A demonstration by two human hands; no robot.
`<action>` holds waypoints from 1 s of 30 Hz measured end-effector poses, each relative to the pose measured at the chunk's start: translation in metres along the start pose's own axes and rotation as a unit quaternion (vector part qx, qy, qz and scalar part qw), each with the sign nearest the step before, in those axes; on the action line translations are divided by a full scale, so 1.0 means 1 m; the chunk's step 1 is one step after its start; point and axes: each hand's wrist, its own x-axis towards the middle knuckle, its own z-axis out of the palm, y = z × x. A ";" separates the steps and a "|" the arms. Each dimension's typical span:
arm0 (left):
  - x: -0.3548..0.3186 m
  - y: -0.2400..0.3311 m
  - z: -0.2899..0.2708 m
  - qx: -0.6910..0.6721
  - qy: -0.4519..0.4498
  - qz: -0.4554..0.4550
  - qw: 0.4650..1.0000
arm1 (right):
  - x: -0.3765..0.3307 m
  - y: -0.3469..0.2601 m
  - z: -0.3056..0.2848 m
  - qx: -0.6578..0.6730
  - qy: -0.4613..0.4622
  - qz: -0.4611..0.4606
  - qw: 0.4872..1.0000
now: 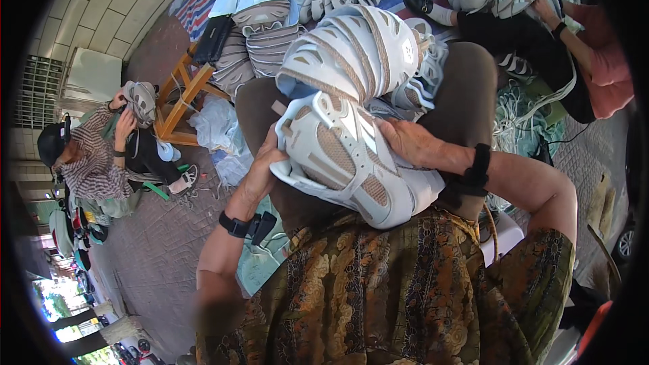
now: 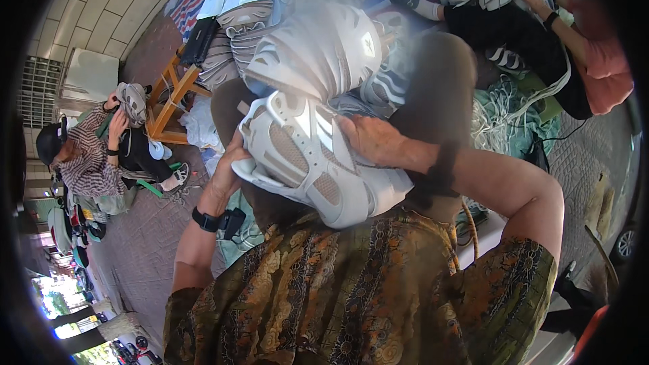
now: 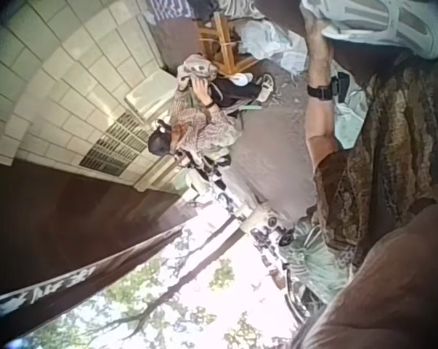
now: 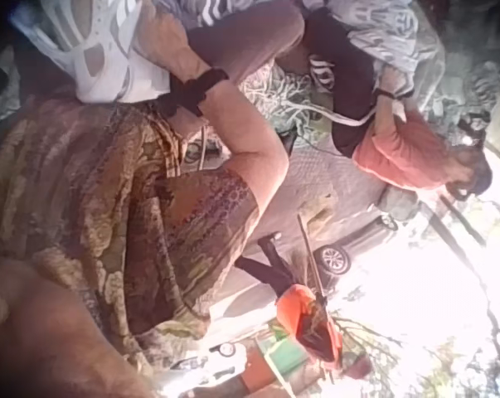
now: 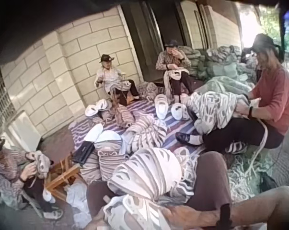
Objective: The person is sitting on the sidewalk and lacing white Reebok sneakers. They pull the laces through the eyelets, tighten them, and tie a knot. The person handles multiple shoes, moving them between their lap and a pile on the ground.
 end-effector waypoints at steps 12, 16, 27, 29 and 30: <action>0.054 0.076 0.016 0.287 -0.075 0.065 0.953 | -0.003 0.026 -0.013 0.090 0.013 -0.048 0.995; 0.080 0.096 0.025 0.360 -0.110 0.057 0.924 | -0.008 0.037 -0.005 0.117 0.043 -0.078 0.989; 0.141 0.105 0.050 0.393 -0.178 0.099 0.897 | -0.023 0.017 0.017 0.239 0.164 0.057 0.955; 0.143 0.094 0.035 0.363 -0.149 0.168 0.904 | -0.016 0.003 0.005 0.261 0.154 0.042 0.952; 0.144 0.084 0.033 0.287 -0.098 0.148 0.941 | -0.015 0.003 0.000 0.260 0.152 0.047 0.952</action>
